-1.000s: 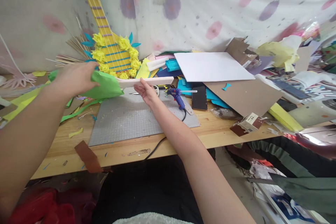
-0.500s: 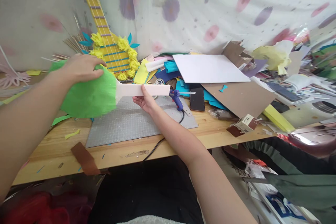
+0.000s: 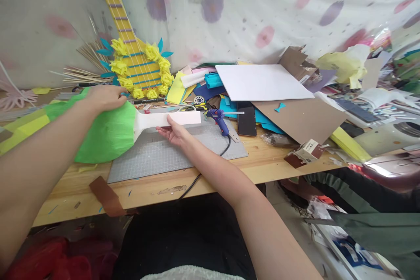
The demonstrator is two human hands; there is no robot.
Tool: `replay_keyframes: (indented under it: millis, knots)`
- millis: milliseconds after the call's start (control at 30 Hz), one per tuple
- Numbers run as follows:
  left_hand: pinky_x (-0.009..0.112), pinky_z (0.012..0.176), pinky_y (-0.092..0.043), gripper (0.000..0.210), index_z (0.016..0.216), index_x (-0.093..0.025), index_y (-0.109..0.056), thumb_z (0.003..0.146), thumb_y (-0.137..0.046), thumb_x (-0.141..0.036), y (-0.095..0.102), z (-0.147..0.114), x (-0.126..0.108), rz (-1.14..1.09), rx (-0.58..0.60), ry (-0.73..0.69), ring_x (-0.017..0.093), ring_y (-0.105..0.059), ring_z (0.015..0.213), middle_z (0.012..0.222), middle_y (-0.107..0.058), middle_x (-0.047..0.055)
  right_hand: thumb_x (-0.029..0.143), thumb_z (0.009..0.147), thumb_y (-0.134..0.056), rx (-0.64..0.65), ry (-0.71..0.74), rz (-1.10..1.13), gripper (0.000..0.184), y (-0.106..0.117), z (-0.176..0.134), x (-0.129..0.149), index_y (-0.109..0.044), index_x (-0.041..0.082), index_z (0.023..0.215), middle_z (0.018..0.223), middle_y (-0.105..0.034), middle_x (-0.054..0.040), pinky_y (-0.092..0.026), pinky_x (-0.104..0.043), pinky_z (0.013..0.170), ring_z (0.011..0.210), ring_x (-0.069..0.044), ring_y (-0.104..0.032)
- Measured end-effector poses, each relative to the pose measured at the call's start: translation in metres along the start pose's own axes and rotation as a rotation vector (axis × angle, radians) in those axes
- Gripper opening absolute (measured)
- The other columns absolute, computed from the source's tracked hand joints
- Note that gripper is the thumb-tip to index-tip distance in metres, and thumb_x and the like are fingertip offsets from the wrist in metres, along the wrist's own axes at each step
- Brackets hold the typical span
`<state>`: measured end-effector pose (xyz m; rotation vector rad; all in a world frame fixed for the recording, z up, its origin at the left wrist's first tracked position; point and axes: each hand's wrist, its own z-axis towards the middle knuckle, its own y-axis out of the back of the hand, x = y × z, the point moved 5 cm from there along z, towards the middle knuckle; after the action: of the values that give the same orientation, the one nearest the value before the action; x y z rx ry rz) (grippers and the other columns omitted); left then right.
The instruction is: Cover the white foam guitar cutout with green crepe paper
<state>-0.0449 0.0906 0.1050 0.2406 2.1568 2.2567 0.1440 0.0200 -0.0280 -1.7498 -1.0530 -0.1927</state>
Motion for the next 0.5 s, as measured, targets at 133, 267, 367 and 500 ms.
replay_keyframes:
  millis: [133, 267, 367, 500]
  knots:
    - [0.042, 0.088, -0.044, 0.046, 0.126, -0.017, -0.056, 0.085, -0.043, -0.035, -0.026, 0.003, -0.003, 0.089, 0.045, 0.011, 0.031, -0.057, 0.109, 0.125, -0.059, 0.013, 0.025, 0.099, -0.031, 0.068, -0.075, -0.055, 0.029, -0.003, 0.002, -0.005, -0.053, 0.006, 0.107, 0.073, -0.067, -0.0096, -0.058, -0.020, 0.060, 0.067, -0.013, -0.068]
    - [0.040, 0.087, -0.044, 0.042, 0.114, -0.017, -0.062, 0.089, -0.036, -0.038, -0.039, -0.003, -0.024, -0.052, -0.022, -0.020, 0.028, -0.058, 0.106, 0.119, -0.062, 0.011, 0.016, 0.098, -0.034, 0.142, -0.184, -0.262, 0.026, 0.004, -0.002, -0.003, -0.058, 0.007, 0.093, 0.073, -0.069, -0.0103, -0.058, -0.021, 0.060, 0.067, -0.013, -0.069]
    - [0.041, 0.081, -0.044, 0.045, 0.101, -0.015, -0.066, 0.090, -0.031, -0.042, -0.044, -0.008, -0.036, -0.108, -0.049, 0.013, 0.030, -0.061, 0.100, 0.108, -0.066, 0.015, 0.011, 0.095, -0.041, 0.143, -0.128, -0.420, 0.025, 0.016, -0.004, 0.007, -0.060, 0.011, 0.080, 0.061, -0.066, -0.0029, -0.053, -0.016, 0.050, 0.052, -0.008, -0.063]
    - [0.038, 0.077, -0.043, 0.049, 0.095, -0.017, -0.066, 0.091, -0.026, -0.047, -0.049, -0.016, -0.049, -0.167, -0.077, 0.061, 0.030, -0.062, 0.098, 0.104, -0.068, 0.016, 0.014, 0.090, -0.052, 0.081, 0.107, -0.571, 0.022, 0.032, -0.002, 0.029, -0.062, 0.013, 0.071, 0.050, -0.059, 0.0026, -0.043, -0.013, 0.039, 0.039, -0.005, -0.052]
